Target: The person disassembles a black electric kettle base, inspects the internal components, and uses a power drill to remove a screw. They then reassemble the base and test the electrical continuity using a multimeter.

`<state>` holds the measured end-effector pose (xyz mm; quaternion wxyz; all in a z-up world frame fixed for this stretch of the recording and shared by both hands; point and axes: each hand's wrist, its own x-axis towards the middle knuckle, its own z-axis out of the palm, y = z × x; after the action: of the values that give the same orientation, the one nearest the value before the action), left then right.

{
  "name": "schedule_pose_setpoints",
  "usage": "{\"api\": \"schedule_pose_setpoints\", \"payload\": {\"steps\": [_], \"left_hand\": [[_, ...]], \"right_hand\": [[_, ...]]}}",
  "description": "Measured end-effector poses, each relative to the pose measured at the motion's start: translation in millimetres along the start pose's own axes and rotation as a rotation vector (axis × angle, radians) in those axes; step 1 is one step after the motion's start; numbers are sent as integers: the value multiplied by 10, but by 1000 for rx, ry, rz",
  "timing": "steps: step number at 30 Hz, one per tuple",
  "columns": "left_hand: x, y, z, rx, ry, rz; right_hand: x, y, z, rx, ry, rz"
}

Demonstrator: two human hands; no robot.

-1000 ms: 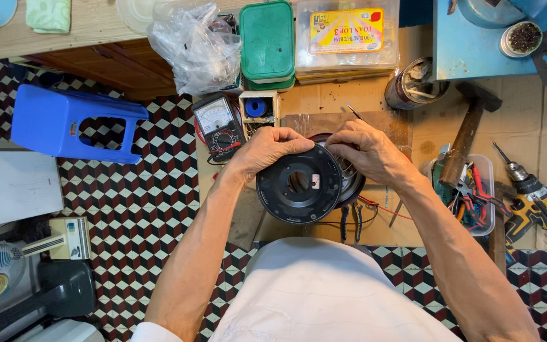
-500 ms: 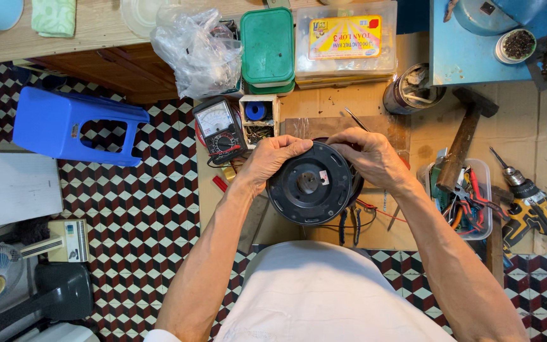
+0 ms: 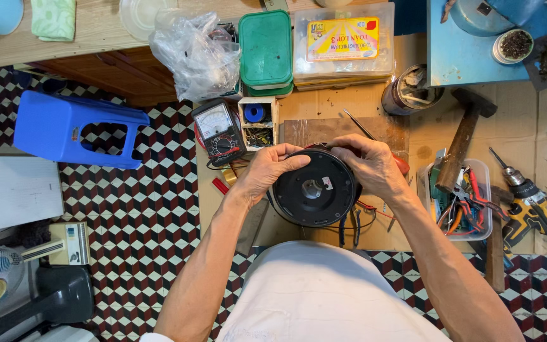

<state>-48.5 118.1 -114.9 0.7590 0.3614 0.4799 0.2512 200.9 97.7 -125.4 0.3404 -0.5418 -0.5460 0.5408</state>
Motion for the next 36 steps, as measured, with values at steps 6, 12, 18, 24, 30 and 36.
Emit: {"api": "schedule_pose_setpoints", "payload": {"steps": [6,12,18,24,30,36], "left_hand": [[22,63,59,14,5,19],[29,67,72,-22,27,-9],[85,20,130,-6,26,61],[82,103,219,-49,13,38],[83,215,243,27,-39,80],[132,174,230,-40,-44,27]], "right_hand": [[34,-29,-52,96,-37,-7],[50,-26,-62,102,-51,21],[59,34,-124,153,-73,59],[100,181,-211,266,-112,76],[192,267,-312,174,-175,178],[208,281,-331,264,-197,125]]}}
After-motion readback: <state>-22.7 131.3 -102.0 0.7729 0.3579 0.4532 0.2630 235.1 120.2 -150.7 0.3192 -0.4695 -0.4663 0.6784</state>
